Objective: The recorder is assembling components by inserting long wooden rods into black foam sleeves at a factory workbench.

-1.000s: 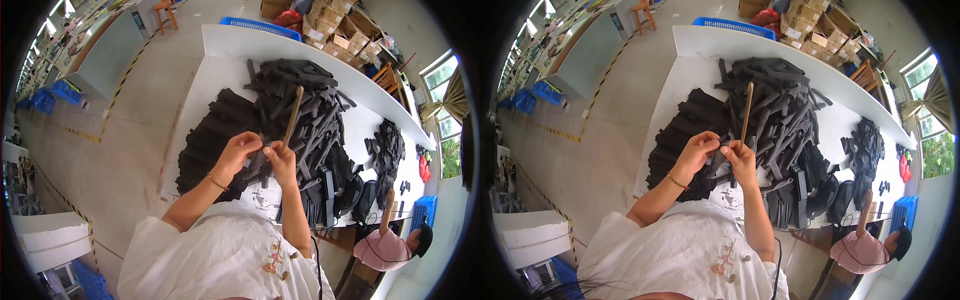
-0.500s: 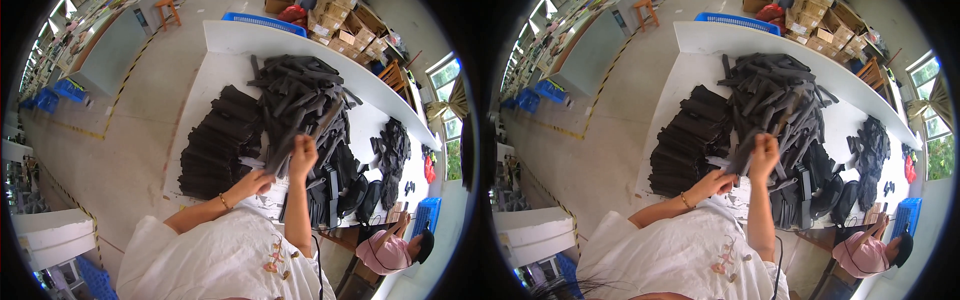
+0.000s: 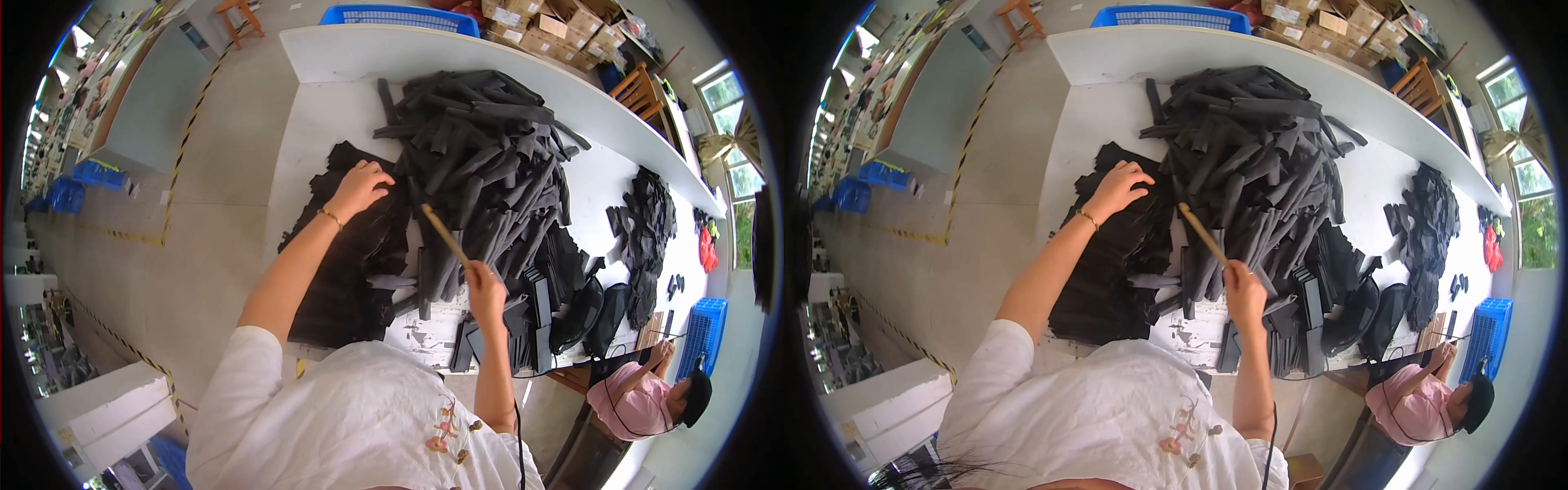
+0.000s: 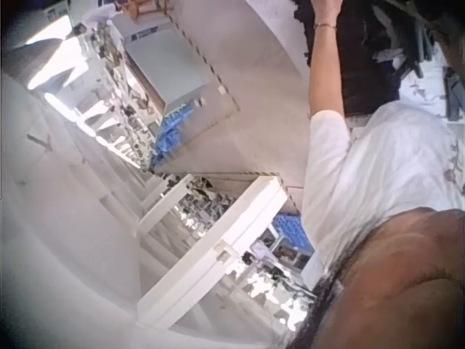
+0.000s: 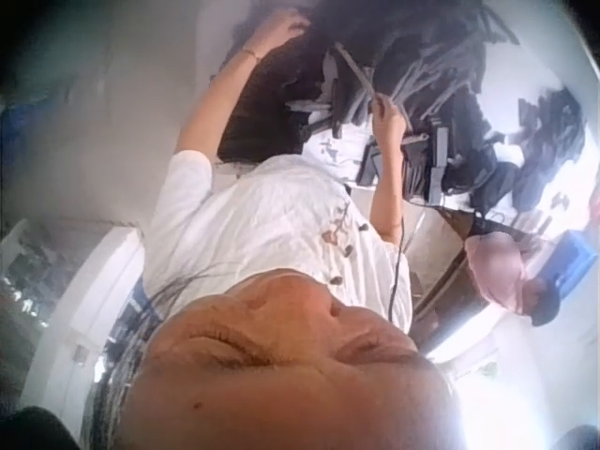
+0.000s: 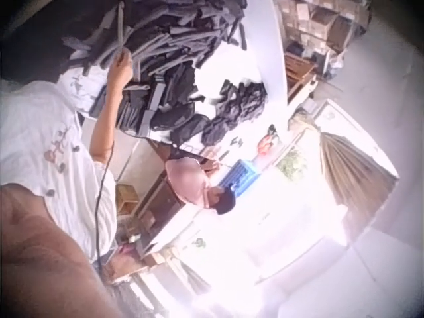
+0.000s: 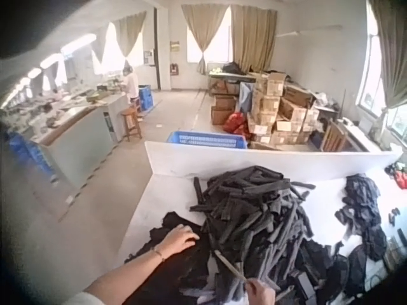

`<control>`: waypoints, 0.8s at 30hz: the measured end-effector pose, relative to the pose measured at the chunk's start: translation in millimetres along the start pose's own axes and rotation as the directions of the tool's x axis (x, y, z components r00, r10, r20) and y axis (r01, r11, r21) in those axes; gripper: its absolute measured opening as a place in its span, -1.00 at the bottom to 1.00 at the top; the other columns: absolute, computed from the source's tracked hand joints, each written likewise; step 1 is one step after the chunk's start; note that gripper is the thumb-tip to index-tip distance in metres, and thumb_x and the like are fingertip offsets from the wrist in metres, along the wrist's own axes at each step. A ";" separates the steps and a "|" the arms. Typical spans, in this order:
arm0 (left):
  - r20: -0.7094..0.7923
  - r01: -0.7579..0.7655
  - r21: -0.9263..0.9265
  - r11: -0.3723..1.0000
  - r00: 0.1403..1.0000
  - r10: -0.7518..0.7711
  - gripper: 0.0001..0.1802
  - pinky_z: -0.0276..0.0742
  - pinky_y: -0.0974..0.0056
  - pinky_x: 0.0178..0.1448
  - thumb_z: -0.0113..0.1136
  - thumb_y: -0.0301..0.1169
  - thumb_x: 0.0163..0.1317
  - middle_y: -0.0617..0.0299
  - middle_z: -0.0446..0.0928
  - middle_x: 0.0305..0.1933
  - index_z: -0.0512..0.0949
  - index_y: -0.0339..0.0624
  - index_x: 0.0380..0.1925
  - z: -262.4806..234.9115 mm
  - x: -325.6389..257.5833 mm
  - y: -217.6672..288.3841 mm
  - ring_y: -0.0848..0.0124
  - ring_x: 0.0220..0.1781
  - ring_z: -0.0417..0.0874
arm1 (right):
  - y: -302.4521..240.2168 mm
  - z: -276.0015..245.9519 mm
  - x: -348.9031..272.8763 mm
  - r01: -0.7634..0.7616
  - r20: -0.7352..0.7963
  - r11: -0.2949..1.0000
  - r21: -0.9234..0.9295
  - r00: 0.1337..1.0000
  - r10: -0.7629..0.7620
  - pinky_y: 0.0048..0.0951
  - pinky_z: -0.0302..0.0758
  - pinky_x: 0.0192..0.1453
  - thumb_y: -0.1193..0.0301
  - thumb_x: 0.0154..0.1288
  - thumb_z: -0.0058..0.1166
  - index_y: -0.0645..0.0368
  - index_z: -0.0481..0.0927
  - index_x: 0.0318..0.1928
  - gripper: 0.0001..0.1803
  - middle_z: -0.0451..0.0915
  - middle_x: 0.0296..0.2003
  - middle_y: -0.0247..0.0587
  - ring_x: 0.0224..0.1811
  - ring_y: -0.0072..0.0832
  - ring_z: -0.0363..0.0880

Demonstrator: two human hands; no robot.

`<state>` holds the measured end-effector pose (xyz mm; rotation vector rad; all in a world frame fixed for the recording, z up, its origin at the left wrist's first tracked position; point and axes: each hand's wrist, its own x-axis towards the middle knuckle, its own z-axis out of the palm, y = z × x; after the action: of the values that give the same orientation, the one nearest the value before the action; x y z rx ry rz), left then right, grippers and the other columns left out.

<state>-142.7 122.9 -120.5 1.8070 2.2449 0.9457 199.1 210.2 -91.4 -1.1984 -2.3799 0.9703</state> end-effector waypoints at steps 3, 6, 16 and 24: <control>0.325 0.063 0.016 0.998 0.943 -0.064 -0.89 0.44 0.22 -0.01 0.29 -0.43 0.01 0.25 0.49 -0.30 0.64 -0.04 -0.40 10.4 16.6 -23.6 0.21 -0.11 0.44 | 2.7 11.8 3.9 0.059 0.001 0.998 0.008 0.998 -0.059 -0.24 0.49 -0.35 0.39 0.26 0.11 0.13 0.60 -0.15 -0.82 0.61 -0.43 -0.04 -0.42 -0.14 0.59; 0.387 0.152 -0.027 0.988 0.913 -0.130 -0.89 0.44 0.21 0.02 0.28 -0.42 0.04 0.25 0.49 -0.28 0.63 -0.05 -0.38 16.1 22.3 -32.8 0.21 -0.11 0.44 | 3.9 19.5 14.9 0.072 0.029 0.995 0.062 0.997 -0.074 -0.27 0.49 -0.38 0.43 0.25 0.11 0.15 0.59 -0.15 -0.83 0.61 -0.42 -0.06 -0.43 -0.14 0.60; 0.277 0.178 -0.225 0.958 0.954 -0.112 -0.92 0.33 0.24 0.13 0.26 -0.41 0.11 0.28 0.45 -0.22 0.61 -0.10 -0.37 -9.2 18.2 -13.7 0.27 -0.03 0.37 | -18.3 31.7 43.8 0.236 0.023 0.970 0.057 0.971 -0.238 -0.30 0.52 -0.31 0.47 0.23 0.11 0.19 0.58 -0.15 -0.83 0.63 -0.34 -0.07 -0.35 -0.12 0.61; 0.042 -0.145 -0.073 0.987 0.988 0.149 -0.92 0.19 0.12 0.19 0.29 -0.29 0.05 0.34 0.44 -0.12 0.62 0.05 -0.44 -23.4 -24.7 107.7 0.26 0.12 0.36 | -61.9 58.1 22.6 0.180 0.066 0.930 0.320 0.975 -0.212 -0.33 0.48 -0.36 0.52 0.27 0.05 0.22 0.51 0.00 -0.73 0.59 -0.42 0.01 -0.41 -0.15 0.60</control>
<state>-55.1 101.7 -52.4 1.9647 2.0479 0.9808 117.8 176.8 -91.6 -0.7966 -2.2535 1.3034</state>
